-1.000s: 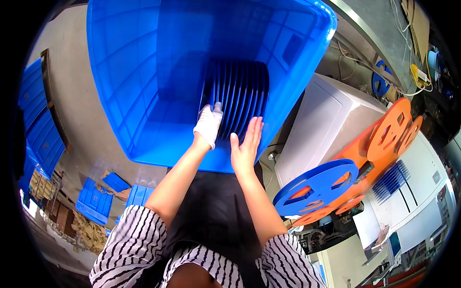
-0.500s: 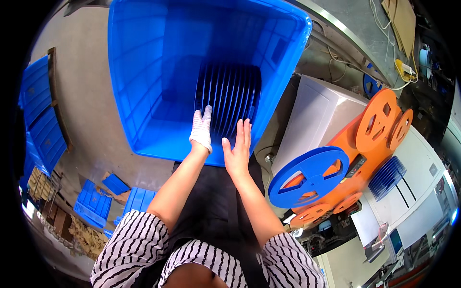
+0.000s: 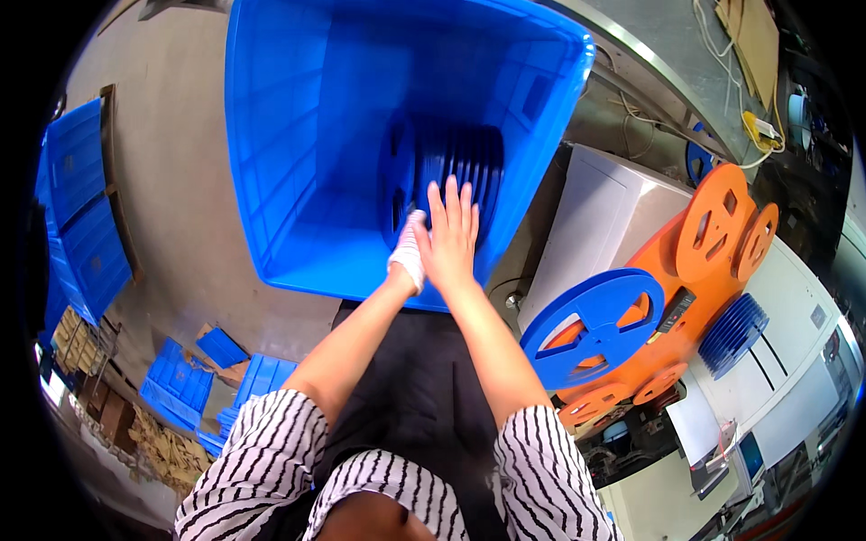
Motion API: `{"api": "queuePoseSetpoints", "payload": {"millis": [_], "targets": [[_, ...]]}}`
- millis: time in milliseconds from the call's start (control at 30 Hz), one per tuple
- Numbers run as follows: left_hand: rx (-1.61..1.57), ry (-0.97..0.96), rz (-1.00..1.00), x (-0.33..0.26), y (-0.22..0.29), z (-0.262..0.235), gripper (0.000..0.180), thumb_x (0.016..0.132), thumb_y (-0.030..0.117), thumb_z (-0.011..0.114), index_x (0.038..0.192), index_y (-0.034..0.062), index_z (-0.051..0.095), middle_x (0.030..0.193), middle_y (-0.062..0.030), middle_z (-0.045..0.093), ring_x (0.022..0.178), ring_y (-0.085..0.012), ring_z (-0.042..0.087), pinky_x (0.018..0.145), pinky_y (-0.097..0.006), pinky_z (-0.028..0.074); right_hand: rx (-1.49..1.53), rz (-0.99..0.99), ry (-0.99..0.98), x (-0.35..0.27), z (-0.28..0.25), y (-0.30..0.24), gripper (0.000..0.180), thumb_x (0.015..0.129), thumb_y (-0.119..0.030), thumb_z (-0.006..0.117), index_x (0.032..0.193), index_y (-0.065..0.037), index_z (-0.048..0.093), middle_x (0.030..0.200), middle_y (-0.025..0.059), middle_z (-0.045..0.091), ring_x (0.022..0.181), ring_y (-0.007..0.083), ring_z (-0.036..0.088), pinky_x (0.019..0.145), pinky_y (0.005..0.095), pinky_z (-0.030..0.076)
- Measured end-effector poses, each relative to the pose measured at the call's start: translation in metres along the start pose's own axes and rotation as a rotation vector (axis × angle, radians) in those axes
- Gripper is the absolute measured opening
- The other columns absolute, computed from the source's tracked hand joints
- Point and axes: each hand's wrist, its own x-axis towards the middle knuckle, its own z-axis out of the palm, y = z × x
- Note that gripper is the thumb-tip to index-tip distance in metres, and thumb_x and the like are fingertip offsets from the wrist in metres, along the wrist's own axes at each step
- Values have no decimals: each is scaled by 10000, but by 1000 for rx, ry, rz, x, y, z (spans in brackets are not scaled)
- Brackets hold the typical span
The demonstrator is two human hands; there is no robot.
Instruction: The person mixes blue plastic pellets in a white bowl, then moves to a machine to adjust a transparent hopper and wipe a surface. Finally, the person picks up blue plastic reels from a table and places them into a blue crate.
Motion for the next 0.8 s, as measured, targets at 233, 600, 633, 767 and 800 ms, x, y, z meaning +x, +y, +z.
{"api": "queuePoseSetpoints", "payload": {"millis": [233, 600, 633, 767, 800], "targets": [[212, -15, 87, 12, -17, -17, 580, 929, 344, 574, 1334, -50, 445, 1334, -270, 503, 1243, -383, 487, 1019, -401, 399, -372, -21, -145, 51, 38, 29, 622, 879, -387, 630, 1446, -321, 384, 1585, 88, 160, 1454, 392, 96, 1107, 660, 82], [567, 76, 123, -33, 57, -32, 496, 954, 390, 541, 1153, -62, 593, 1112, -225, 650, 1054, -337, 610, 911, -370, 453, -326, -31, -129, 47, 41, 7, 692, 869, -327, 654, 1478, -300, 327, 1590, 111, 130, 1456, 404, 80, 1091, 681, 90], [557, 82, 151, -40, 62, -33, 489, 955, 395, 540, 1131, -57, 605, 1083, -209, 658, 1022, -316, 614, 892, -361, 456, -289, -42, -112, 43, 38, 2, 699, 863, -312, 660, 1478, -287, 329, 1587, 115, 140, 1453, 406, 93, 1092, 673, 105], [483, -53, 4, -81, 102, -37, 457, 993, 370, 506, 1212, -25, 574, 1159, -124, 626, 1097, -190, 551, 973, -298, 415, -128, -15, -39, -7, 14, -11, 717, 835, -246, 674, 1473, -202, 348, 1566, 152, 194, 1436, 418, 157, 1103, 626, 156], [445, -19, 80, -81, 82, -55, 425, 983, 377, 516, 1120, -13, 613, 1082, -115, 656, 1027, -200, 583, 935, -306, 428, -104, -14, -73, -34, 6, -18, 721, 830, -237, 680, 1470, -196, 351, 1565, 153, 197, 1437, 416, 159, 1104, 629, 147]]}}
